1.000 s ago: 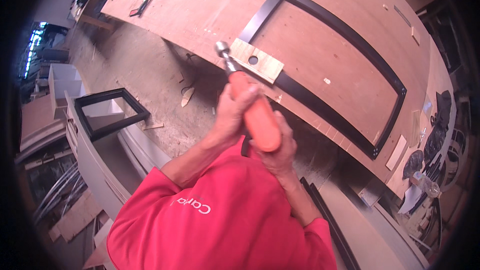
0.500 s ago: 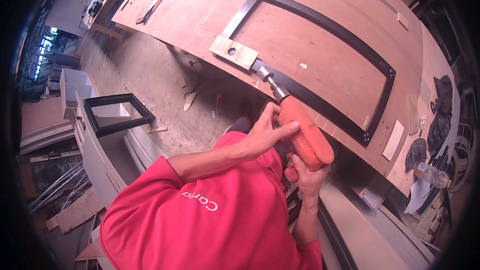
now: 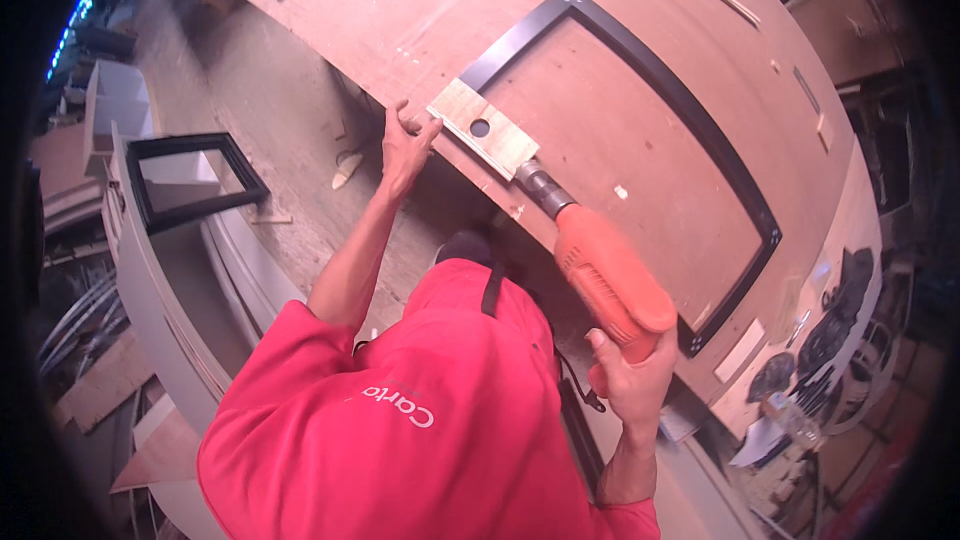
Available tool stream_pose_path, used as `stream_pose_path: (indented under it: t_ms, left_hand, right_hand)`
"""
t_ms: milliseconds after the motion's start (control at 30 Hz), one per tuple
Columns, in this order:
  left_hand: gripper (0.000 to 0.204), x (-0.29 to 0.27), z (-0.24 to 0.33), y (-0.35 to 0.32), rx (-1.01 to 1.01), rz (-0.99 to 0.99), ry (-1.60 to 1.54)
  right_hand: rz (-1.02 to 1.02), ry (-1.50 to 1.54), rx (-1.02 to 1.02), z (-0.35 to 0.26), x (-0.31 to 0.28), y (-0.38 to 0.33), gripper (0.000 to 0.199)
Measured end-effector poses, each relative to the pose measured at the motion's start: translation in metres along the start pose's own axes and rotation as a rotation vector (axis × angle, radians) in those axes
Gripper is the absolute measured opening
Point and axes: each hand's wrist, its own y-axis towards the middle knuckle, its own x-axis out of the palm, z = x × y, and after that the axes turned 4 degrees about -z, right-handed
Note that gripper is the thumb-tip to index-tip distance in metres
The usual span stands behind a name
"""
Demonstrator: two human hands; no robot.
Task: The person uses a power drill to fasten black metal frame pieces together on a wooden workbench. They then move the assembled frame to a stack of similar frames and wipe the workbench surface with a small wooden block before placing another frame on the table.
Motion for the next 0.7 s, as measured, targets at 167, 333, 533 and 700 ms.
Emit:
stream_pose_path:
  t_ms: [167,333,533,700]
  left_hand:
    - [0.074,-0.004,0.016,0.028,-0.016,-0.121,0.027]
    - [0.052,0.0,0.018,0.031,-0.227,-0.135,-0.125]
    - [0.044,0.02,0.005,0.02,-0.202,-0.035,-0.368]
    - [0.04,0.029,0.0,0.017,-0.177,0.048,-0.465]
  right_hand:
    - [-0.167,-0.401,-0.097,-0.057,0.053,0.077,0.072]
    - [-0.287,-0.661,-0.044,-0.099,0.099,0.138,0.073]
    - [-0.355,-0.829,0.018,-0.124,0.124,0.169,0.075]
    - [-0.391,-0.879,0.048,-0.129,0.133,0.177,0.076]
